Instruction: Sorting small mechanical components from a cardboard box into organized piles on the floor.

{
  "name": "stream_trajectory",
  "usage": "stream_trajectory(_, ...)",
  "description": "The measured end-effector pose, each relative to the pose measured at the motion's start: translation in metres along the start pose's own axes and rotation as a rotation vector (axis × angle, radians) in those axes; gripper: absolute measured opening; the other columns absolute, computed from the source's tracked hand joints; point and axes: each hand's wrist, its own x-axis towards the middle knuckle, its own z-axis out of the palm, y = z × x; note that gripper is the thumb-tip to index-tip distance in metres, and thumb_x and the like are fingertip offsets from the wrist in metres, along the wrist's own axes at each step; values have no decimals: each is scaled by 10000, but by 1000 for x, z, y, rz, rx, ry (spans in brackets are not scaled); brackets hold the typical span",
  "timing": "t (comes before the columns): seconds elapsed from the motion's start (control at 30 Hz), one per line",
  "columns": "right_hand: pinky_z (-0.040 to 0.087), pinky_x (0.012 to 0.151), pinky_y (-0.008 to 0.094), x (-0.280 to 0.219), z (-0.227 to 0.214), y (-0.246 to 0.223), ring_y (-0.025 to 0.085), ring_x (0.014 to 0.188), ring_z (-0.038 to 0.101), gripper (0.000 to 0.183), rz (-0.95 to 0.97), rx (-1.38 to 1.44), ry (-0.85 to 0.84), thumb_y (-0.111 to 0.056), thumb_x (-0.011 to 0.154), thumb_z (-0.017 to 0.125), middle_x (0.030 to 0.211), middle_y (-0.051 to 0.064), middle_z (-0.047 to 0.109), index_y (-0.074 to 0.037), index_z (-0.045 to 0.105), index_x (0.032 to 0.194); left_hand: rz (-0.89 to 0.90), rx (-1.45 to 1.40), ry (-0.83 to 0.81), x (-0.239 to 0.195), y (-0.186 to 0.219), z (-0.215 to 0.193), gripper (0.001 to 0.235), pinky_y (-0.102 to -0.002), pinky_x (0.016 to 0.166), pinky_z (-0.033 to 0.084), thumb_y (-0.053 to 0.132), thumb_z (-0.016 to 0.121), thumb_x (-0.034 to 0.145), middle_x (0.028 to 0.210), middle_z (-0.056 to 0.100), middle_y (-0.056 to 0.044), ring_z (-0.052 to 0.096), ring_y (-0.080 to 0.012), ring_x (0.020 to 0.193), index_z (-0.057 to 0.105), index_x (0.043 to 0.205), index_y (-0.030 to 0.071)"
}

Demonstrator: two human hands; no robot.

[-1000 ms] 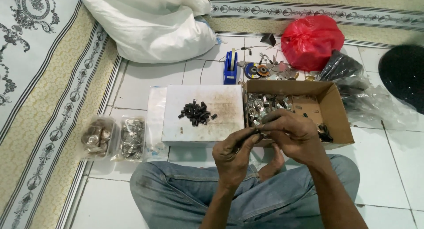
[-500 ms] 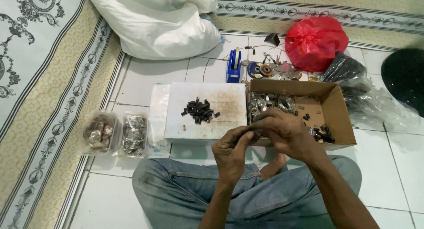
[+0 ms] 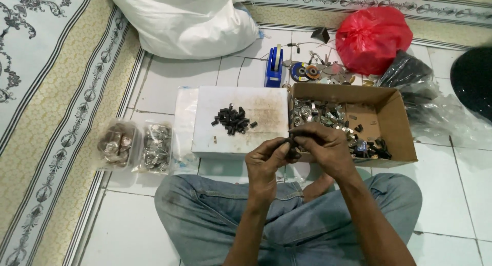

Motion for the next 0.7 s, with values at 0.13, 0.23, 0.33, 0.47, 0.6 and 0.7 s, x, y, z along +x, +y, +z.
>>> stream_trajectory(0.13, 597, 721, 345, 0, 1, -4, 155, 791, 682, 139, -11, -46, 11, 75, 853, 743, 817, 157, 749, 35, 789, 978, 7, 14, 20, 0, 3, 5, 158, -438, 721, 677, 49, 783, 899, 879, 782, -230, 766, -260, 818, 768, 1018, -55)
stream_trajectory(0.23, 598, 726, 339, -2, -4, -5, 147, 790, 687, 138, 7, -77, 18, 66, 845, 749, 813, 148, 759, 16, 798, 964, 4, 34, 26, -3, 3, 6, 153, -435, 716, 674, 51, 788, 898, 871, 783, -230, 764, -253, 813, 776, 1009, -52)
stream_trajectory(0.33, 593, 754, 391, -2, -11, -5, 218, 829, 720, 136, 10, -89, -26, 83, 834, 746, 838, 188, 753, 27, 805, 942, -27, 35, 11, -5, 7, 5, 168, -438, 724, 673, 64, 782, 905, 877, 782, -221, 761, -254, 819, 772, 1024, -53)
stream_trajectory(0.47, 598, 723, 400, 2, -21, -12, 182, 804, 695, 128, 57, -84, -89, 112, 789, 750, 770, 180, 751, 30, 802, 873, -69, 38, -29, -10, 10, 4, 177, -456, 711, 675, 49, 793, 889, 862, 773, -253, 765, -283, 808, 776, 1022, -66)
stream_trajectory(0.6, 599, 711, 369, 5, -26, -24, 163, 782, 684, 132, 116, -57, -138, 117, 781, 723, 744, 161, 760, 33, 790, 857, -88, 24, -63, -9, 11, 4, 180, -457, 706, 676, 47, 793, 885, 867, 772, -257, 767, -286, 815, 778, 1029, -60)
stream_trajectory(0.7, 595, 668, 372, 6, -18, -35, 171, 737, 696, 105, 99, -137, -109, 113, 769, 737, 729, 176, 752, 46, 791, 829, -88, 11, -38, -8, 12, 8, 187, -457, 709, 673, 29, 799, 872, 872, 770, -268, 760, -298, 828, 771, 1019, -83)
